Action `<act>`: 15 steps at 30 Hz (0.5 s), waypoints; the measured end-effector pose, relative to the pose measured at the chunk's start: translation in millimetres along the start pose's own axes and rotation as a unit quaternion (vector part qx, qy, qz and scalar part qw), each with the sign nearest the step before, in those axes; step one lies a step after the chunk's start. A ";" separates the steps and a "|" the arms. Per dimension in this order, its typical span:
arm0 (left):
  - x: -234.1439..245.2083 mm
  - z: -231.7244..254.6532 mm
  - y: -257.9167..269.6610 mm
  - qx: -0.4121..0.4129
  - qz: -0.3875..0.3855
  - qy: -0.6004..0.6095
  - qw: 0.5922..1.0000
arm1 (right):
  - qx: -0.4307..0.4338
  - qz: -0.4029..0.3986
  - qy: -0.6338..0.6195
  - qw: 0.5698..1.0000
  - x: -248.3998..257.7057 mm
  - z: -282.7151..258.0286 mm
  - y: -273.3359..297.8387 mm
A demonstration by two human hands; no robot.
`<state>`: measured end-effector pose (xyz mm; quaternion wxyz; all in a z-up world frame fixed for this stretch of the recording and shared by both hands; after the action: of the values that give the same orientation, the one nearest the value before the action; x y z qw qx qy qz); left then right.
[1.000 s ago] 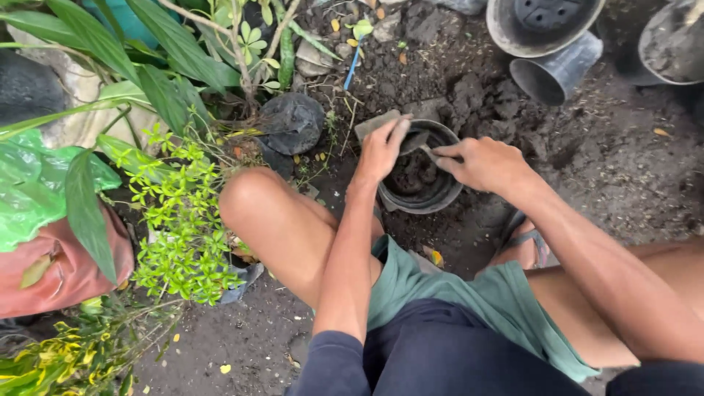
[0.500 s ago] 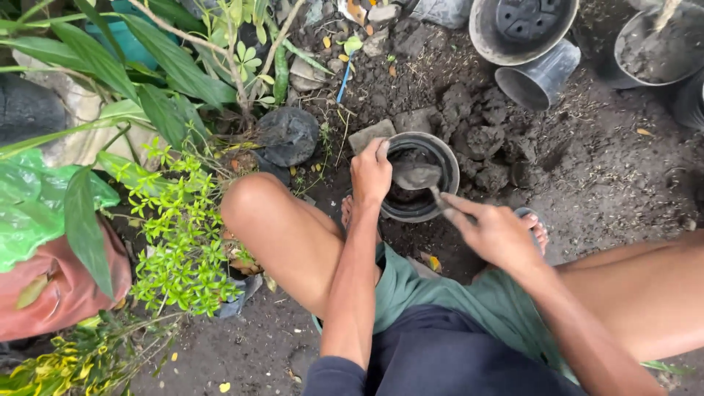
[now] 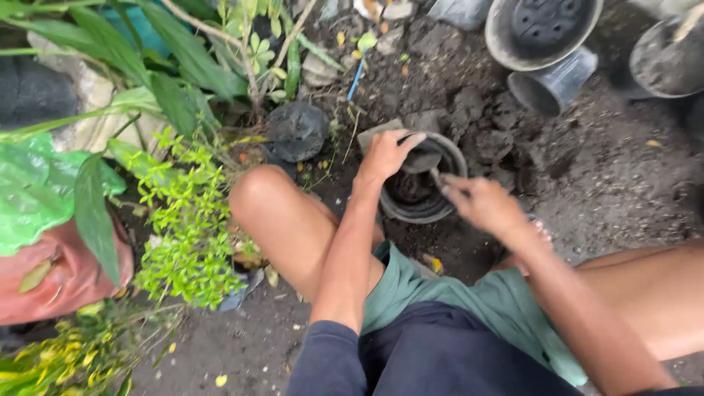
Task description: Repotting a Schefflera plant by digging soil with a trowel and placing the plant into a new container.
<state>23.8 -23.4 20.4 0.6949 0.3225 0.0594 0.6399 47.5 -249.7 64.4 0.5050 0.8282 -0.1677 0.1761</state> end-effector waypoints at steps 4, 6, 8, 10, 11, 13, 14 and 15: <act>3.8 13.0 4.1 0.006 0.001 -0.093 0.996 | -0.017 0.030 -0.011 0.999 -36.8 -11.2 34.2; 3.5 10.4 7.3 0.014 0.026 -0.100 0.995 | -0.015 0.054 0.014 0.998 -44.8 -18.0 49.7; -3.7 2.2 13.4 0.024 0.027 -0.112 0.993 | -0.016 0.048 -0.001 0.999 -36.9 -12.6 57.7; -8.2 -6.5 14.6 0.034 0.032 -0.121 0.992 | -0.016 0.043 -0.011 0.999 -14.7 -15.8 73.6; -10.4 -11.6 12.7 0.057 0.039 -0.151 0.986 | -0.011 0.042 -0.029 0.999 2.8 -21.0 85.9; -10.4 -22.3 23.3 0.097 0.051 -0.174 0.979 | -0.001 0.025 -0.040 0.999 30.5 -34.1 101.7; -9.7 -21.8 26.6 0.106 0.043 -0.156 0.981 | -0.008 0.025 0.016 1.000 44.6 -39.7 105.8; -9.0 -20.6 29.7 0.115 0.036 -0.138 0.983 | -0.015 0.024 0.072 0.997 59.3 -45.3 109.7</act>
<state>-13.2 -24.9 16.8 0.6312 0.4871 0.0242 0.6032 44.3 -262.7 196.4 0.5234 0.8014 -0.1533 0.2455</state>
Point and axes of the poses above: each hand's wrist, its own y-axis away from the middle knuckle, its own x-axis out of the back of the hand, z = x × y, the point moved 1 cm from there along -y, towards the middle knuckle, and after that the axes turned 11 degrees about -z, right-handed, at the moved point
